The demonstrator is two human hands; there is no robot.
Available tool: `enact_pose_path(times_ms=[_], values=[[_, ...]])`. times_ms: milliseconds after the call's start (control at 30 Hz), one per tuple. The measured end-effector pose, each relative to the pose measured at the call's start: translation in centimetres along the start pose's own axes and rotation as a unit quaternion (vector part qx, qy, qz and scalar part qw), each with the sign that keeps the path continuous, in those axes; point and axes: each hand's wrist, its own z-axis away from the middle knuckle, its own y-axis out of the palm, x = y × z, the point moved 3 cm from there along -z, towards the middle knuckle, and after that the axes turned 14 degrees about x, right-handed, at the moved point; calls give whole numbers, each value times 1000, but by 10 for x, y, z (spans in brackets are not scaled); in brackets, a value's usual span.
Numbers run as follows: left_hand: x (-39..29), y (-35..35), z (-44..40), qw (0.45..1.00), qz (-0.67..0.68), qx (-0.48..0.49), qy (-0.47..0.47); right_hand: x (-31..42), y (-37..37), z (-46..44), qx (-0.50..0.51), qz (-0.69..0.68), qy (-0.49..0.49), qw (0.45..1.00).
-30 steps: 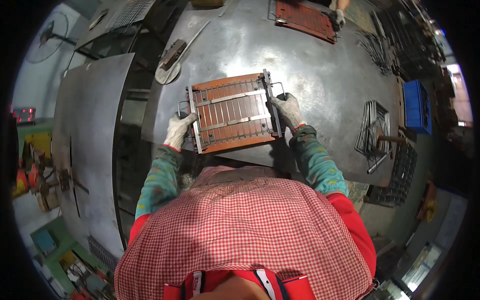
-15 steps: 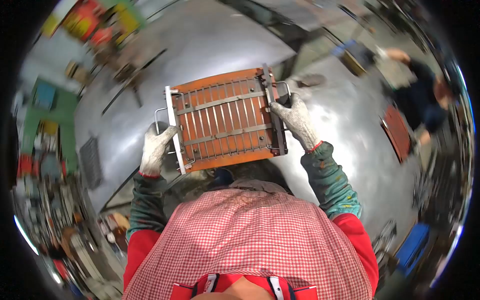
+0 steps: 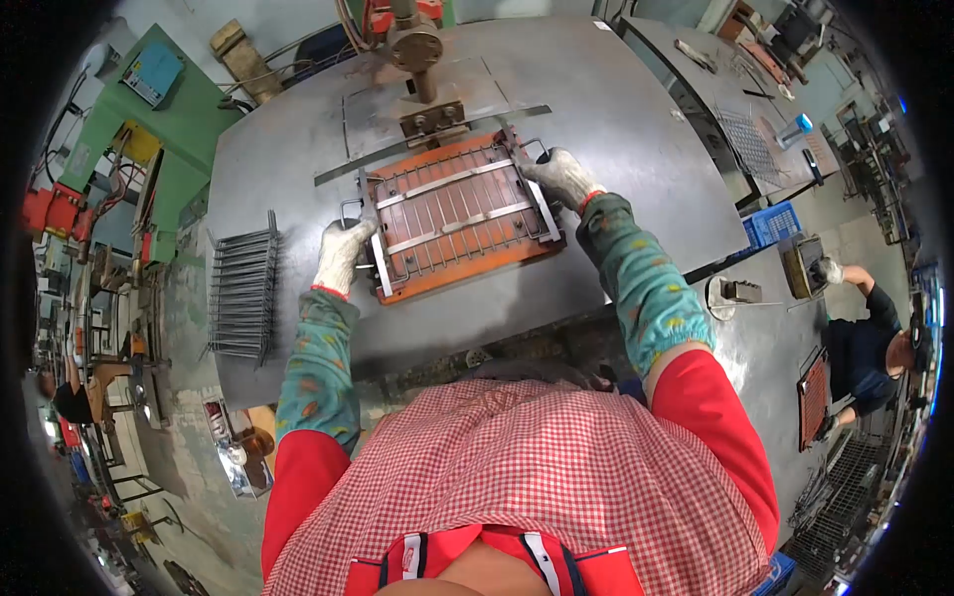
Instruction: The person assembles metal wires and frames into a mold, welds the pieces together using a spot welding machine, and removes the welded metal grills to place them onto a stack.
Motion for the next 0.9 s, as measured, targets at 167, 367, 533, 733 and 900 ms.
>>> enact_pose_path(times_ms=[167,367,533,733,900], values=[[-5,-10,-42,1000,-27,-15,1,4,-11,-37,-14,0,9,1000],[-1,-15,-42,998,-54,-15,27,-6,-5,-34,-39,-27,37,998],[1,-15,-53,999,-45,-16,7,18,-8,-26,-36,-65,40,996],[-4,-13,-44,994,-99,-34,0,3,-8,-28,-43,-63,17,997],[-7,-5,-26,993,-105,-57,-13,-3,-8,-21,-45,-93,-14,995]])
